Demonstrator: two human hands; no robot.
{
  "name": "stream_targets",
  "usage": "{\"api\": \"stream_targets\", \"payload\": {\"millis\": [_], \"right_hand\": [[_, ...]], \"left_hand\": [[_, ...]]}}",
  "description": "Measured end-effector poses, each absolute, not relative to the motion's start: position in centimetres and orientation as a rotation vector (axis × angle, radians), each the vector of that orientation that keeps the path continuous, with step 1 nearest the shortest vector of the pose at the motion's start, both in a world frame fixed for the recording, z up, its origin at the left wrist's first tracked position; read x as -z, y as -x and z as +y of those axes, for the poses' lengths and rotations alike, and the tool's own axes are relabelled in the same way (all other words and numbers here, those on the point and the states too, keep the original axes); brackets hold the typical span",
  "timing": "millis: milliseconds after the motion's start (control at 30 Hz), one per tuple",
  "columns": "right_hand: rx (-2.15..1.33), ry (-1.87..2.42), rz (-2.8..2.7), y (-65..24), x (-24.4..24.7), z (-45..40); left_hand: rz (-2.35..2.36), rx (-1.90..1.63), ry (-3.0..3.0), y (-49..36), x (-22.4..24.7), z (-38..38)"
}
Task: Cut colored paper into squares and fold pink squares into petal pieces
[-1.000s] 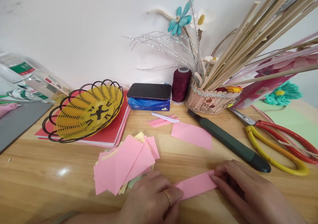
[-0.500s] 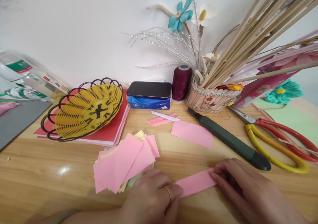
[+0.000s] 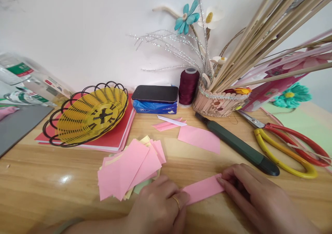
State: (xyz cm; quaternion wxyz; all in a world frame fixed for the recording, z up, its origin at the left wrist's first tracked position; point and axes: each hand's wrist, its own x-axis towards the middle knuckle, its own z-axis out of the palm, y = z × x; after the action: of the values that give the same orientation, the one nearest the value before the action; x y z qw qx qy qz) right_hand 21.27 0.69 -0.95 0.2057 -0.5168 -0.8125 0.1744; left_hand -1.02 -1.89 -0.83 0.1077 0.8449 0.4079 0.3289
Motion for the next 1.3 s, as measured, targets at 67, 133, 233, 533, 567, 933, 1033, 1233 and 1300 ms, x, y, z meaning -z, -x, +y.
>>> {"api": "stream_targets", "payload": {"millis": [67, 133, 233, 533, 567, 933, 1033, 1233, 1300], "right_hand": [[-0.501, 1.453, -2.256, -21.3, 1.0, 0.6], [-0.512, 1.472, -2.251, -21.3, 1.0, 0.6], [-0.5, 1.489, -2.251, -21.3, 1.0, 0.5], [-0.451, 1.448, -2.295, -21.5, 1.4, 0.6], [-0.434, 1.446, -2.29, -21.5, 1.4, 0.6], [-0.372, 1.396, -2.329, -21.4, 1.4, 0.6], [-0.355, 1.381, -2.329, -21.3, 1.3, 0.7], [-0.373, 1.377, -2.356, -21.6, 1.2, 0.6], [-0.376, 1.376, -2.364, -21.7, 1.3, 0.6]], "left_hand": [[1.191, -0.977, -2.497, 1.0, 0.8, -1.9], [1.176, -0.981, -2.506, 1.1, 0.8, -2.0], [1.167, -0.988, -2.511, 1.1, 0.8, -2.0], [1.177, -0.955, -2.637, 1.1, 0.7, -2.2], [1.187, -0.952, -2.665, 1.1, 0.7, -2.2], [1.268, -0.784, -2.826, 1.3, 0.6, -2.7], [1.264, -0.678, -2.864, 1.9, 1.4, -3.4], [1.292, -0.53, -2.974, 2.1, 2.4, -4.2], [1.297, -0.574, -3.066, 1.8, 2.2, -4.1]]}}
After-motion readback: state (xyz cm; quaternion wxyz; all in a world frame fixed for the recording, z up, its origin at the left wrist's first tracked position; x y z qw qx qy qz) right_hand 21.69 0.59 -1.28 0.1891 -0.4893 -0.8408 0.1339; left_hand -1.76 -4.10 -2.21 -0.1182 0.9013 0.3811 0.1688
